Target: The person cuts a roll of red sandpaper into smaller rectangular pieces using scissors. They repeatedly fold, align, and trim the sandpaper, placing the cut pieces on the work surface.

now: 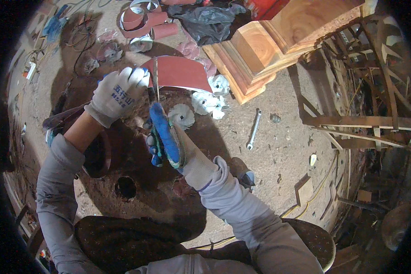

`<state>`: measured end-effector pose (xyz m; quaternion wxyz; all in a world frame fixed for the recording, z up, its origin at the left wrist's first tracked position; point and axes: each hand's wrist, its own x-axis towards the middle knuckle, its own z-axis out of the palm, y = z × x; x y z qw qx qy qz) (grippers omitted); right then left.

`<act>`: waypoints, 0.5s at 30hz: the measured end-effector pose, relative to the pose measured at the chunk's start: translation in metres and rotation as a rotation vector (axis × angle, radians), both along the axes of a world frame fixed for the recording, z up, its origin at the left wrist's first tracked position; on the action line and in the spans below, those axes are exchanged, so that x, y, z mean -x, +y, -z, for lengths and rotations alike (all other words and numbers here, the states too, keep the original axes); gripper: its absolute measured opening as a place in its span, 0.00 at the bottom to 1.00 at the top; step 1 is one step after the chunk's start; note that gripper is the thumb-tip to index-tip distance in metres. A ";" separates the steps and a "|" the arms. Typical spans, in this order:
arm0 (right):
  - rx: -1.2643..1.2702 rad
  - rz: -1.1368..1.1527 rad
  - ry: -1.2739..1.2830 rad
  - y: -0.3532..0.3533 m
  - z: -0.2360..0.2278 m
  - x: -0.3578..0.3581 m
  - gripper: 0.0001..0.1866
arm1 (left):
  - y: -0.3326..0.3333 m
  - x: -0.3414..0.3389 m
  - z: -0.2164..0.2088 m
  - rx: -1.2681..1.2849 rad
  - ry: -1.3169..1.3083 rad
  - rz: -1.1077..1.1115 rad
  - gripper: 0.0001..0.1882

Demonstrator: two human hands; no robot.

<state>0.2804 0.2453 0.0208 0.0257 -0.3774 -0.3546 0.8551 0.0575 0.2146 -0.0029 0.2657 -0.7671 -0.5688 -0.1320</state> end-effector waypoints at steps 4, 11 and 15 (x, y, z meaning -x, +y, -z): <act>0.014 -0.013 0.012 0.001 0.005 -0.003 0.37 | -0.004 -0.004 -0.013 -0.007 0.117 0.006 0.12; 0.012 -0.040 -0.029 0.004 0.005 -0.006 0.38 | -0.008 -0.003 -0.014 0.060 0.061 -0.011 0.10; -0.019 -0.046 -0.034 0.003 0.005 -0.003 0.38 | -0.007 -0.004 -0.016 0.048 0.123 -0.026 0.09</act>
